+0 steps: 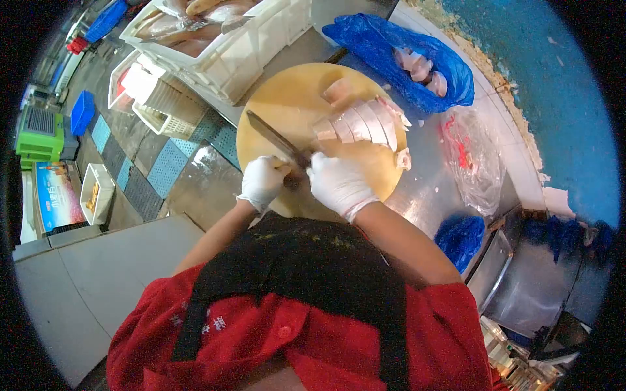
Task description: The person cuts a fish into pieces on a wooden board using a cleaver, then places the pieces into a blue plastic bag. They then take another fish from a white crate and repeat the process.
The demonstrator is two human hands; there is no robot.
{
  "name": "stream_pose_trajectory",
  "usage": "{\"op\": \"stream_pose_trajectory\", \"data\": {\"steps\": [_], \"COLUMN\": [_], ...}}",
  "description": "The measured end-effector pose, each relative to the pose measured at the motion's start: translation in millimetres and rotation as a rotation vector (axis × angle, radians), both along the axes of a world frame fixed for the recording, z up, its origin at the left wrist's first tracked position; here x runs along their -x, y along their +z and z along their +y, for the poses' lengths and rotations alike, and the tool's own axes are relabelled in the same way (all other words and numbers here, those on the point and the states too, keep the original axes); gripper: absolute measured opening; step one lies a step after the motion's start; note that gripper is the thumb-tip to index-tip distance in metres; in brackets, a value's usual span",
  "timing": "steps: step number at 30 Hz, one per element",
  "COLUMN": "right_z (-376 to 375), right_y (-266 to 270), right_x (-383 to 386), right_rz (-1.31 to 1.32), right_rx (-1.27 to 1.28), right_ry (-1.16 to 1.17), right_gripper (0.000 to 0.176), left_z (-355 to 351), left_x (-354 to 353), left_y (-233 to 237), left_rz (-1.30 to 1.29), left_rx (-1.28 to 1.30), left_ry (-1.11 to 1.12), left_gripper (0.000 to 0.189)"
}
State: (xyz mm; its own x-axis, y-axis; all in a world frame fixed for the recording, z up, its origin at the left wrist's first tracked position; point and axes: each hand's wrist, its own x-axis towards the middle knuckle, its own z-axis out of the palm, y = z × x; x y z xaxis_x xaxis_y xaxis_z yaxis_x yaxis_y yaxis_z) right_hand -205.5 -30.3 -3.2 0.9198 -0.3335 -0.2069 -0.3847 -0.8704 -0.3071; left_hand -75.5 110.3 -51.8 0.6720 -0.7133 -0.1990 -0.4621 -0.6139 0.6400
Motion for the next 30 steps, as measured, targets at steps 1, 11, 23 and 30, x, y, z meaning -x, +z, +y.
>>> {"op": "stream_pose_trajectory", "data": {"steps": [1,11,23,30], "right_z": [-2,7,-3,-66], "right_y": [6,29,-6,-2], "right_x": [3,64,81,87], "right_rz": [-0.004,-0.020,0.012,-0.101], "right_rx": [0.001,-0.075,-0.084,0.199], "right_ry": [0.000,0.009,0.105,-0.560], "right_gripper": [0.028,0.024,0.083,0.058], "left_z": [0,58,-42,-66], "left_x": [1,-65,-104,19], "left_y": [1,75,108,39], "left_rz": [-0.004,0.076,-0.275,-0.461], "left_rx": [0.001,0.041,0.689,0.021], "left_ry": [0.000,0.164,-0.230,-0.677], "left_gripper": [0.023,0.023,0.034,0.055]}}
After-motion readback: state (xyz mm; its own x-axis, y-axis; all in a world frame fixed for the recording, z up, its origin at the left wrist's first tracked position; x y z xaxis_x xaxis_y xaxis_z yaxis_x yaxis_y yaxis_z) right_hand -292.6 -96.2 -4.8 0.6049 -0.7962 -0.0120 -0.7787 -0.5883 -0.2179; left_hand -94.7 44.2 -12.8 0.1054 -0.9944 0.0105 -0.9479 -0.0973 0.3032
